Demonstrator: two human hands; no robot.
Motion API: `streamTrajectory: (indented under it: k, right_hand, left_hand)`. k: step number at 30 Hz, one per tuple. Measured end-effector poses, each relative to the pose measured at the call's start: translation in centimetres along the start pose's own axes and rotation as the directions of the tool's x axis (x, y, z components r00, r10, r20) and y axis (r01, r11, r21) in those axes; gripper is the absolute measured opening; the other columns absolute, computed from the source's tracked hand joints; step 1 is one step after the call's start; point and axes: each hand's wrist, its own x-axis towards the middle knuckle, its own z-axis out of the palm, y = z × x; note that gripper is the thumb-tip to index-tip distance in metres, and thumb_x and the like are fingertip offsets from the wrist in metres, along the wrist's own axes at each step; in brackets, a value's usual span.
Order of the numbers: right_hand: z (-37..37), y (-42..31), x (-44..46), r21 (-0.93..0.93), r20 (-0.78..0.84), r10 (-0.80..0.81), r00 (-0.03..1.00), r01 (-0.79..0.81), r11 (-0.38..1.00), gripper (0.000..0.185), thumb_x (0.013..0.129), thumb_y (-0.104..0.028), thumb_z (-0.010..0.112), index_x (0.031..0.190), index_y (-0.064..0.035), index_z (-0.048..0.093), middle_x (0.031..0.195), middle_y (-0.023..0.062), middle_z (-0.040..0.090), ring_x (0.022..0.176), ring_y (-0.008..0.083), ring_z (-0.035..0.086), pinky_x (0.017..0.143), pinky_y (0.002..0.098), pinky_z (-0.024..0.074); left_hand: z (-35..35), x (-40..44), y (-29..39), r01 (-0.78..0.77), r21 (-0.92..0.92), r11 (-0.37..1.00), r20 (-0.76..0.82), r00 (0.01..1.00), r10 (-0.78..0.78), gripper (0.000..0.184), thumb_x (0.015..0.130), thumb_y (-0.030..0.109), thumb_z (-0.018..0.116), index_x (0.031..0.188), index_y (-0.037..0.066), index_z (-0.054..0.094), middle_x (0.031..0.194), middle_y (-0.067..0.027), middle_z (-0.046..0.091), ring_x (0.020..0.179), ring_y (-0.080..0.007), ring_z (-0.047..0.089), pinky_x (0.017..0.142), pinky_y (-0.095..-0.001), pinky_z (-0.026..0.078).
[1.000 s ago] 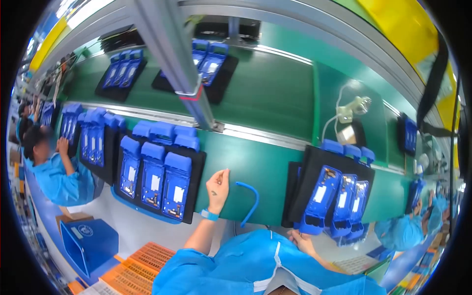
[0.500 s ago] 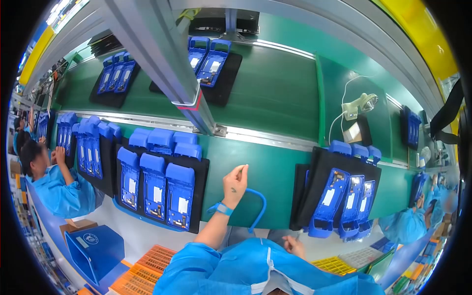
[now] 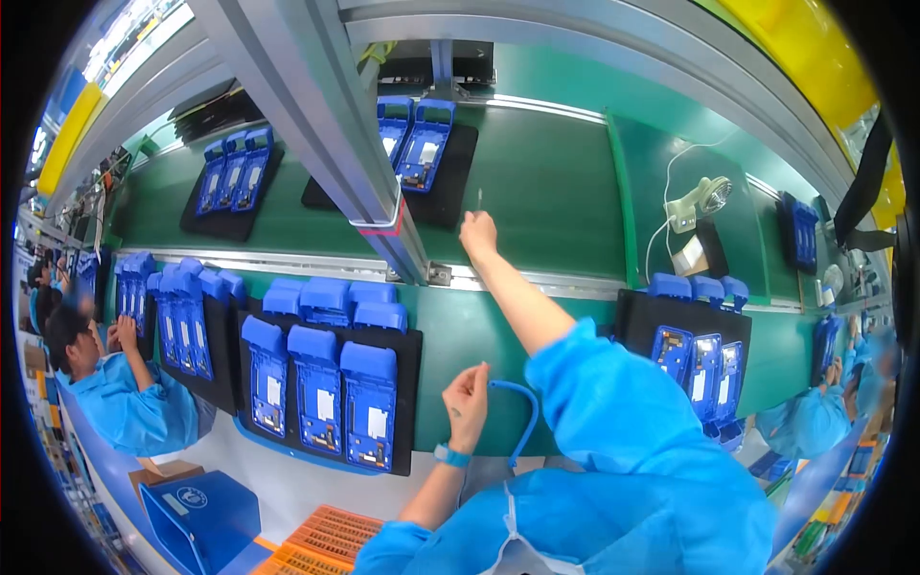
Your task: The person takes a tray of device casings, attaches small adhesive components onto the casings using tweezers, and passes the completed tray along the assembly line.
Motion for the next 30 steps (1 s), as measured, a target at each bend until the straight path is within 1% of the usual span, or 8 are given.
streamTrajectory:
  k: [6, 11, 15, 19, 21, 23, 26, 30]
  right_hand:
    - [-0.4, -2.4, 2.9, 0.141, 0.057, 0.155, 0.986, -0.162, 0.977, 0.037, 0.064, -0.026, 0.073, 0.076, 0.0057, 0.059, 0.074, 0.0163, 0.061, 0.071, 0.0259, 0.059, 0.065, 0.0364, 0.0437]
    - [-8.0, -0.3, 8.7, 0.228, -0.044, 0.039, 0.998, -0.028, 0.973, 0.027, 0.065, -0.018, 0.072, 0.078, 0.0006, 0.057, 0.075, 0.0091, 0.059, 0.069, 0.0184, 0.053, 0.063, 0.0334, 0.0418]
    - [-19.3, -1.2, 9.9, 0.194, 0.161, 0.203, 0.966, -0.232, 0.953, 0.03, 0.073, -0.025, 0.066, 0.093, -0.0047, 0.056, 0.099, 0.0099, 0.057, 0.092, 0.0205, 0.047, 0.071, 0.0414, 0.0368]
    - [-28.2, -0.1, 10.3, 0.108, 0.445, 0.283, 0.85, -0.364, 0.925, 0.026, 0.078, -0.017, 0.062, 0.1, -0.0065, 0.054, 0.083, 0.0028, 0.057, 0.065, 0.0083, 0.048, 0.05, 0.0217, 0.0371]
    - [-31.4, -1.3, 7.0, 0.045, 0.488, 0.256, 0.834, -0.317, 0.947, 0.024, 0.079, -0.014, 0.061, 0.101, -0.0072, 0.053, 0.075, -0.0008, 0.054, 0.05, 0.0031, 0.041, 0.037, 0.0151, 0.0269]
    - [-34.9, 0.6, 6.8, 0.04, 0.653, 0.148, 0.742, -0.229, 0.973, 0.025, 0.078, -0.016, 0.064, 0.095, -0.0069, 0.049, 0.061, -0.0026, 0.044, 0.038, 0.0049, 0.034, 0.034, 0.02, 0.0272]
    - [-38.9, 1.9, 5.6, -0.06, 0.672, 0.209, 0.71, -0.229, 0.972, 0.072, 0.074, -0.009, 0.066, 0.133, -0.0011, 0.024, 0.061, -0.0014, 0.039, 0.042, 0.0044, 0.03, 0.037, 0.0206, 0.0228]
    - [-41.2, 2.3, 4.0, -0.066, 0.717, 0.234, 0.657, -0.271, 0.96, 0.089, 0.072, -0.003, 0.065, 0.139, -0.0017, 0.006, 0.066, -0.0008, 0.04, 0.045, 0.0046, 0.03, 0.039, 0.0206, 0.0225]
  left_hand:
    - [0.6, -0.8, 0.8, -0.025, -0.08, 0.997, 0.021, 0.999, 0.026, 0.02, 0.085, 0.015, 0.058, 0.084, -0.004, 0.064, 0.064, 0.0065, 0.053, 0.056, 0.0009, 0.039, 0.048, -0.0155, 0.028]
    - [0.4, 5.2, 0.8, -0.124, 0.116, 0.985, 0.04, 0.992, 0.12, 0.023, 0.086, 0.02, 0.057, 0.085, -0.001, 0.064, 0.06, 0.0072, 0.05, 0.051, 0.0012, 0.037, 0.044, -0.0163, 0.025]
    - [2.7, 11.5, 1.5, 0.249, -0.214, 0.945, 0.272, 0.944, -0.187, 0.043, 0.089, 0.038, 0.049, 0.099, -0.003, 0.056, 0.049, 0.0071, 0.028, 0.038, -0.0033, 0.023, 0.035, -0.0212, 0.017]
    - [5.5, 16.8, 2.9, 0.379, -0.468, 0.798, 0.294, 0.919, -0.264, 0.08, 0.078, 0.059, 0.051, 0.114, -0.011, 0.041, 0.047, 0.0076, 0.021, 0.037, -0.0023, 0.02, 0.035, -0.0199, 0.013]
    - [5.8, 18.8, 2.7, 0.369, -0.484, 0.794, 0.226, 0.929, -0.294, 0.057, 0.074, 0.06, 0.055, 0.084, 0.004, 0.053, 0.045, 0.0075, 0.02, 0.036, -0.0025, 0.02, 0.033, -0.0195, 0.014]
    - [5.4, 18.9, 3.4, 0.432, -0.568, 0.7, 0.263, 0.902, -0.343, 0.047, 0.076, 0.056, 0.057, 0.056, 0.019, 0.037, 0.044, 0.0064, 0.021, 0.034, -0.005, 0.021, 0.032, -0.0194, 0.014]
    - [5.1, 18.9, 4.3, 0.431, -0.305, 0.849, 0.28, 0.893, -0.352, 0.031, 0.081, 0.047, 0.057, 0.071, 0.017, 0.055, 0.045, 0.0054, 0.019, 0.035, -0.0063, 0.018, 0.034, -0.0215, 0.014]
    - [3.6, 19.5, 5.8, 0.589, -0.201, 0.783, 0.588, 0.711, -0.384, 0.048, 0.078, 0.058, 0.053, 0.094, 0.013, 0.058, 0.047, 0.0049, 0.035, 0.034, -0.0055, 0.019, 0.035, -0.0176, 0.016]
